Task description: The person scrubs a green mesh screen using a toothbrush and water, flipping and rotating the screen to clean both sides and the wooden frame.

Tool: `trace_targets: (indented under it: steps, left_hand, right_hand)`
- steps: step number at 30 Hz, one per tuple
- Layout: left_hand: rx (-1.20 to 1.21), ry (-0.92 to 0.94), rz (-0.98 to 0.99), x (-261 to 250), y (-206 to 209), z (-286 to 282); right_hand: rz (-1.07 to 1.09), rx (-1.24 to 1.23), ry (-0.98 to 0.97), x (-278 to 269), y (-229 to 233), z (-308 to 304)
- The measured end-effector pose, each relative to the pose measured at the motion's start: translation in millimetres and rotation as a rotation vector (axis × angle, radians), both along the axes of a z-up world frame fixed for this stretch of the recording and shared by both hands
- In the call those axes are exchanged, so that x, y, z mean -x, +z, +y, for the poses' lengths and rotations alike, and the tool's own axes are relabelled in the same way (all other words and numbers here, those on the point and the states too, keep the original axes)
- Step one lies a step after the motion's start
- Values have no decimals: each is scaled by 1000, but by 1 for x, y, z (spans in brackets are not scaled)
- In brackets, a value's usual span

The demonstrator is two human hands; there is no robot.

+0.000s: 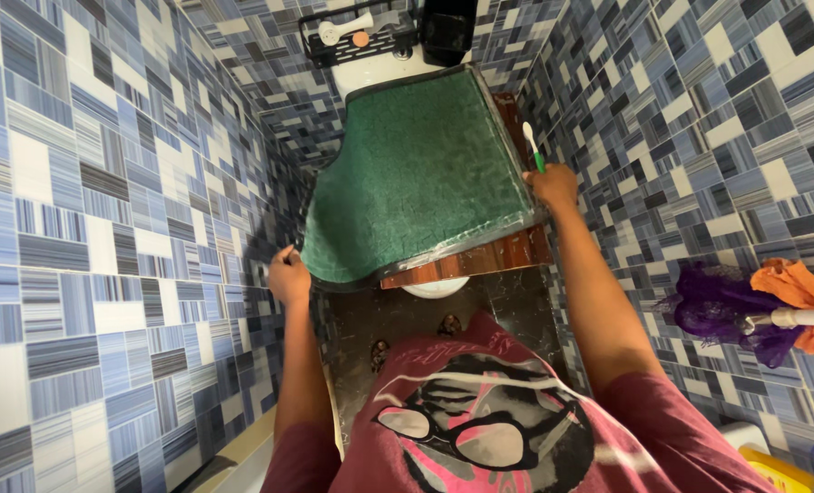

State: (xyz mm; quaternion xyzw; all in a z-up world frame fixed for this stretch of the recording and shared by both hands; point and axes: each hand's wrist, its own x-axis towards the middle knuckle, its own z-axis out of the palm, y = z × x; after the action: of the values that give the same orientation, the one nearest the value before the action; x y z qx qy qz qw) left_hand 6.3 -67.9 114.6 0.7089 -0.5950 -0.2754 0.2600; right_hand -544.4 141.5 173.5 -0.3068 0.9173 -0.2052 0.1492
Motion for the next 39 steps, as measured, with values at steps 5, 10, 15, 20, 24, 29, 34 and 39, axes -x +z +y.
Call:
trace_targets:
  steps: [5, 10, 15, 20, 24, 29, 34, 39]
  left_hand:
    - [265, -11, 132, 9, 57, -4]
    - [341, 67, 270, 22, 124, 1]
    - [185, 198, 503, 26, 163, 16]
    - [176, 71, 915, 28, 172, 35]
    - [156, -37, 1026, 43, 169, 57]
    - [-4, -170, 1221, 63, 135, 87]
    - [-63, -31, 1211, 61, 89, 98]
    - [-62, 31, 1139, 37, 48, 106]
  right_hand:
    - [-61, 33, -107, -2, -1, -1]
    - [-83, 75, -143, -6, -1, 3]
    - [-26, 113, -129, -14, 1, 16]
    - [-214, 77, -292, -21, 15, 47]
    - [-107, 13, -332, -7, 17, 71]
    - [156, -76, -263, 26, 30, 106]
    - [267, 16, -265, 41, 35, 110]
    - [501, -16, -169, 55, 41, 92]
